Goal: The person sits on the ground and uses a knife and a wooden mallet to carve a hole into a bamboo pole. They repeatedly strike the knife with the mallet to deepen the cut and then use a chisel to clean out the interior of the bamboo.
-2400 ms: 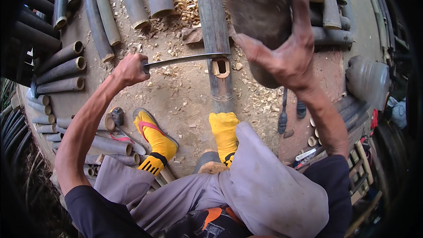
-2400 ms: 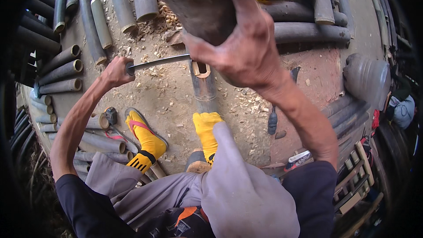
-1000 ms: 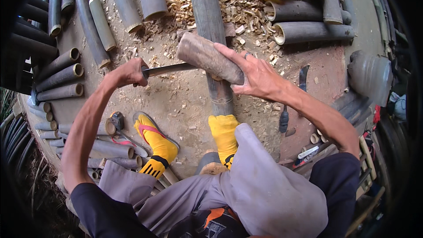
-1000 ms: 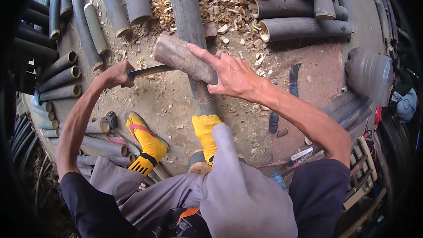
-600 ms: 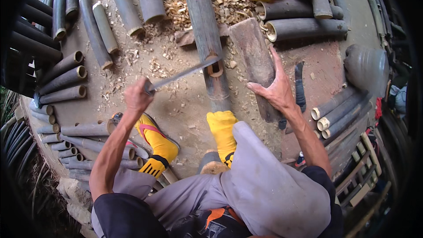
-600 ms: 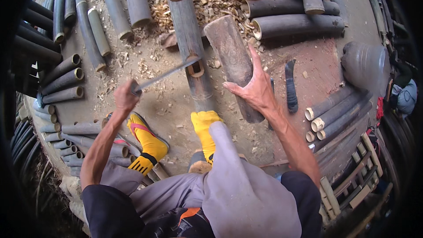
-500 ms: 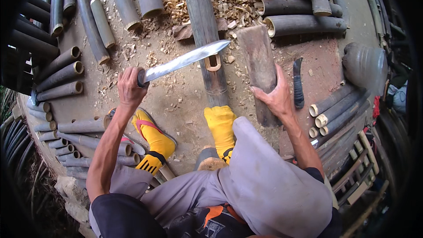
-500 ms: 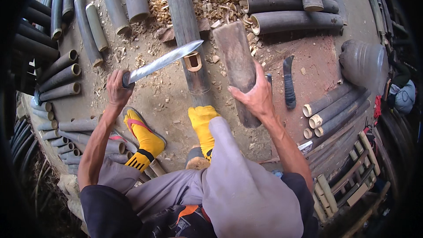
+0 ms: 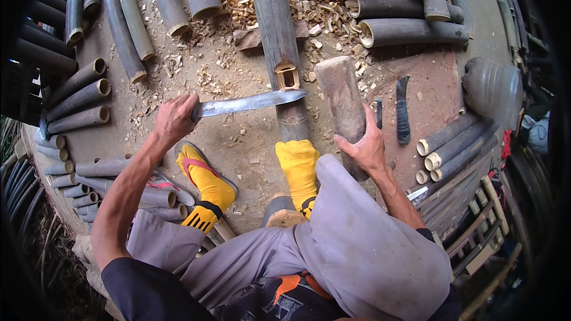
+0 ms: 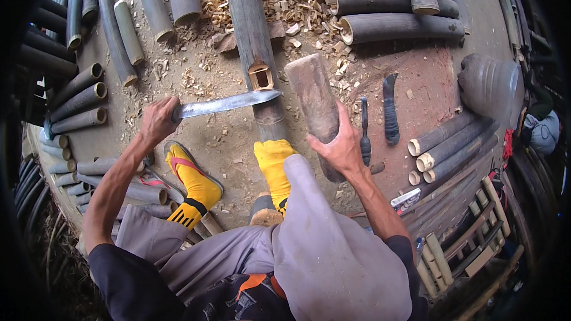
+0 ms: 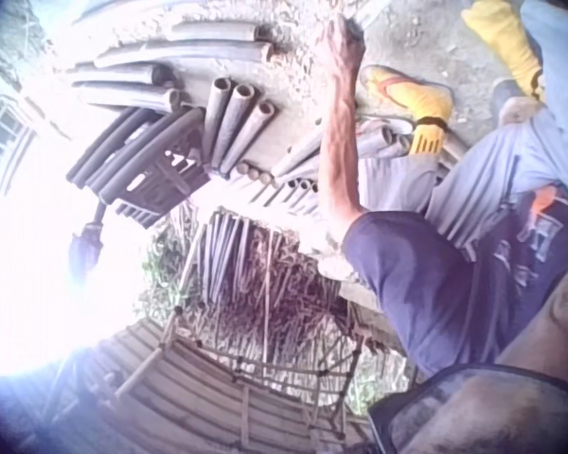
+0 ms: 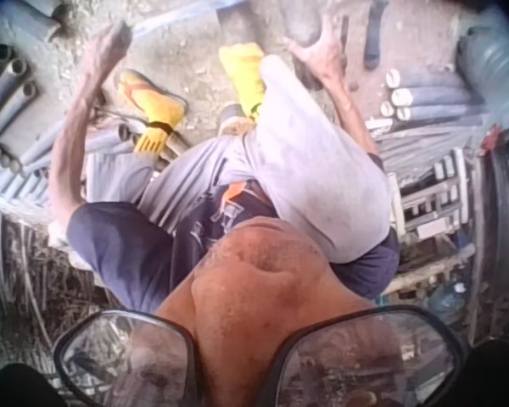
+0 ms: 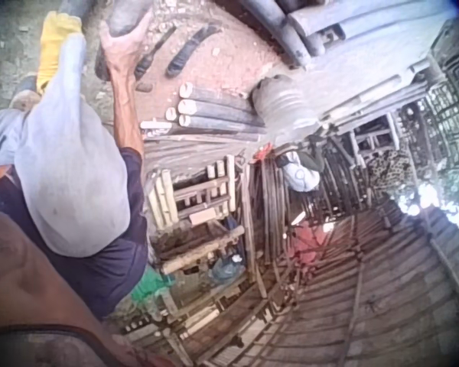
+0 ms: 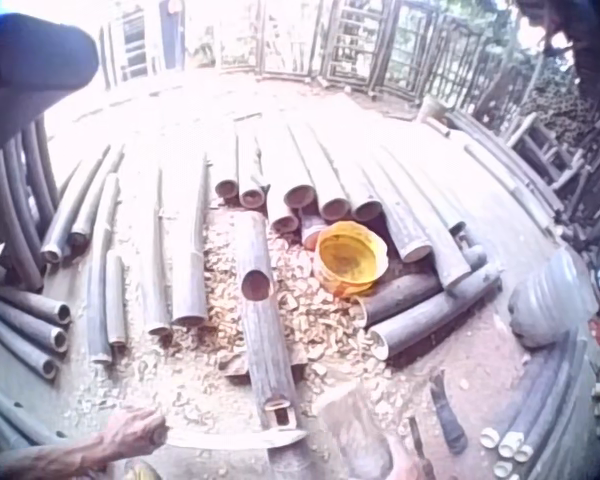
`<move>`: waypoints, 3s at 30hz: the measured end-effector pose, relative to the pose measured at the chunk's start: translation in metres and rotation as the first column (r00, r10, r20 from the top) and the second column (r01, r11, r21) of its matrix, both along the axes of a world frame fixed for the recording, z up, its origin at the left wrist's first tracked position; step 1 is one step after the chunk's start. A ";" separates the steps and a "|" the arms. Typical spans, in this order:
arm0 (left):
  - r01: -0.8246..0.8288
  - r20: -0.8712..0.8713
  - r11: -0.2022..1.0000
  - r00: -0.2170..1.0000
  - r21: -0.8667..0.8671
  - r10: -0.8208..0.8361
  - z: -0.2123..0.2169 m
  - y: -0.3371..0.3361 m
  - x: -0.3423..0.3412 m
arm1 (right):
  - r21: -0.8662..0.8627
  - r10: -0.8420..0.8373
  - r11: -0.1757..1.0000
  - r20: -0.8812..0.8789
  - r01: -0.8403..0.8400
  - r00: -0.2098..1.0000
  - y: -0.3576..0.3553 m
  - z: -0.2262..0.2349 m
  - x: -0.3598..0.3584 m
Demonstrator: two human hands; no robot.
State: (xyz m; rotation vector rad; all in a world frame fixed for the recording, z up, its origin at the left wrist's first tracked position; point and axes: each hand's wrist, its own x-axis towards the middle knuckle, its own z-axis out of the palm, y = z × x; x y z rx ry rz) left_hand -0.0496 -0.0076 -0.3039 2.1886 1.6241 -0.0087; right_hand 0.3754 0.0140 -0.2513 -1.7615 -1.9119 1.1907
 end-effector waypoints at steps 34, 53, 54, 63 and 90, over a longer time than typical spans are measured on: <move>0.012 -0.057 0.990 0.998 -0.138 -0.020 -0.013 0.027 -0.006 | 0.243 0.784 0.496 0.286 -0.833 0.551 0.086 -0.020 -0.031; 0.055 0.088 0.762 0.996 -0.645 0.002 0.002 0.076 -0.015 | -0.112 0.481 0.874 0.066 -0.472 0.874 0.086 -0.029 -0.020; -0.024 0.081 0.639 0.988 -0.769 0.135 0.016 0.090 -0.013 | -0.142 0.356 0.923 -0.030 -0.357 0.934 0.087 -0.018 -0.022; -0.380 0.504 0.872 0.711 -0.309 0.489 0.000 0.074 -0.037 | 0.096 -0.041 0.995 -0.012 0.042 0.999 0.092 -0.006 0.022; -0.211 0.008 0.808 0.966 -0.550 0.258 -0.009 0.066 -0.002 | 0.685 0.459 0.713 -0.292 -0.151 0.839 0.155 0.067 -0.098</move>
